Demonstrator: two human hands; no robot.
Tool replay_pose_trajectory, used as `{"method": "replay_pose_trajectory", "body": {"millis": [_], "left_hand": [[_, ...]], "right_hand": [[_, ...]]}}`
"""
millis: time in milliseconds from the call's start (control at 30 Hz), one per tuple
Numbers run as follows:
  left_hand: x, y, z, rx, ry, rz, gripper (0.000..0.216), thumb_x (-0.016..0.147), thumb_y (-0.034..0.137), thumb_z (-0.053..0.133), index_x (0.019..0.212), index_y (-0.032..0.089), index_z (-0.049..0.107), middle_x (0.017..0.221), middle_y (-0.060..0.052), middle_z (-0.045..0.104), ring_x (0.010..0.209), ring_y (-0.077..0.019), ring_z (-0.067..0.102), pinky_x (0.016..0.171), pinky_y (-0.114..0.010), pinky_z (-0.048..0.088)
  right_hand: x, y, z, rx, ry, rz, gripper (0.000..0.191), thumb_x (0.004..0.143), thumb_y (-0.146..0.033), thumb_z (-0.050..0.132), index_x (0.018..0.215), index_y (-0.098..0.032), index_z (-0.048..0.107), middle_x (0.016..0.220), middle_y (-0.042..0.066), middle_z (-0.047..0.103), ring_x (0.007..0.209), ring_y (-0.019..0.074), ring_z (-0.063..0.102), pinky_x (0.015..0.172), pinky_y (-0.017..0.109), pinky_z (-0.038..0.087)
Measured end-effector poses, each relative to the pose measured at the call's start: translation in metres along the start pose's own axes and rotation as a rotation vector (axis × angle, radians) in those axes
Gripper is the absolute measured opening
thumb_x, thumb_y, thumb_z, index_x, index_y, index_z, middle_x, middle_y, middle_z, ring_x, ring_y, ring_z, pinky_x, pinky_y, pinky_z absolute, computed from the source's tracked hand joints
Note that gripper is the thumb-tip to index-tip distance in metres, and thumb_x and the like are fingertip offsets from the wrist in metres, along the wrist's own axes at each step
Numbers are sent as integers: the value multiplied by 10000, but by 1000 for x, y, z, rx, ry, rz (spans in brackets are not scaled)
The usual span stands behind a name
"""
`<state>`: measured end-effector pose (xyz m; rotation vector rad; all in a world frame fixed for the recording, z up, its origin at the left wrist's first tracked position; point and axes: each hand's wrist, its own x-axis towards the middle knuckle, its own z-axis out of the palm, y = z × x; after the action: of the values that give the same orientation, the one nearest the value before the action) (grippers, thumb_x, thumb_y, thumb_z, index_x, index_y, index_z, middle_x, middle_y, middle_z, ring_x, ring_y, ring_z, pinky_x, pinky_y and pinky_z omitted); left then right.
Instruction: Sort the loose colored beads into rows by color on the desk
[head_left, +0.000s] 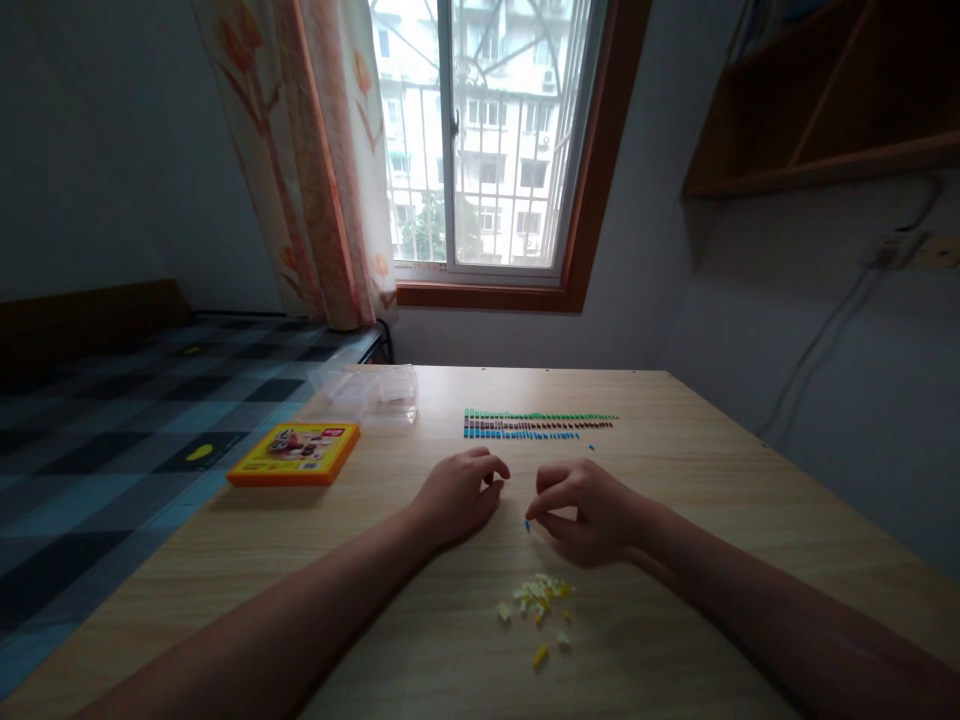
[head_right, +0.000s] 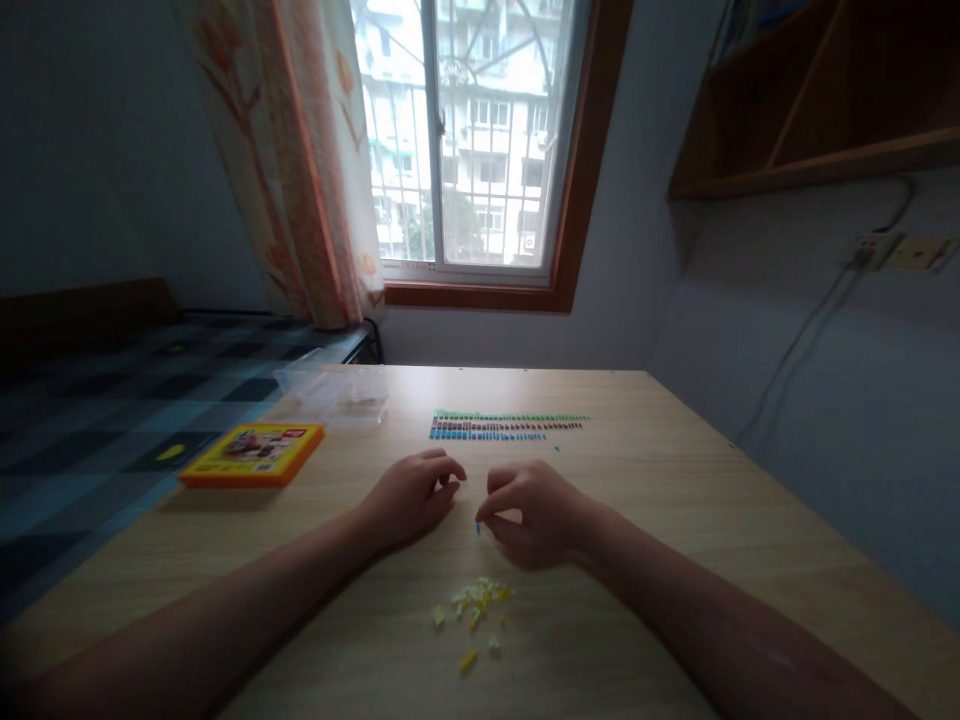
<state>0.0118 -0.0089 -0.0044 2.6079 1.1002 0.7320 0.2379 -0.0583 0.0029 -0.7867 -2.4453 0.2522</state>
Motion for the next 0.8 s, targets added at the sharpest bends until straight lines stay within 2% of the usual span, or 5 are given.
{"method": "replay_pose_trajectory", "body": {"millis": [133,333,467,567,800], "left_hand": [[0,1,0,-10,0,-3,183,811,182,542,889,223,703,853,-7,657,728,-126,580,680,-244,425],[0,1,-2,-18,-17,5,192,824,181,525,900,212,700,860,-19,652,725,-127,574,683,-240,429],[0,1,-2,-8,-24,4,197,815,161,520,892,210,694,861,-15,651,687,-118,556,651,-235,409],[0,2,-3,-6,-27,1,201,813,151,515,886,207,694,866,-15,652,672,-112,546,650,-233,400],[1,2,-3,-6,-37,-13,194,827,165,514,878,200,698,853,-19,654,678,-115,553,648,-229,401]], "right_hand": [[-1,0,1,-54,-33,11,230,740,-109,595,852,-237,750,739,6,643,647,118,567,617,240,396],[-4,15,-13,-219,-90,72,205,796,-193,556,825,-266,747,747,23,661,678,144,574,635,253,391],[-14,41,-32,-344,-57,170,197,801,-215,557,709,-250,727,713,20,653,678,148,571,649,255,392],[-25,61,-42,-398,32,285,199,791,-201,558,694,-237,728,718,14,656,654,136,563,640,250,385],[-41,92,-48,-444,70,444,178,829,-276,569,835,-252,745,853,10,693,727,147,611,670,249,405]]}}
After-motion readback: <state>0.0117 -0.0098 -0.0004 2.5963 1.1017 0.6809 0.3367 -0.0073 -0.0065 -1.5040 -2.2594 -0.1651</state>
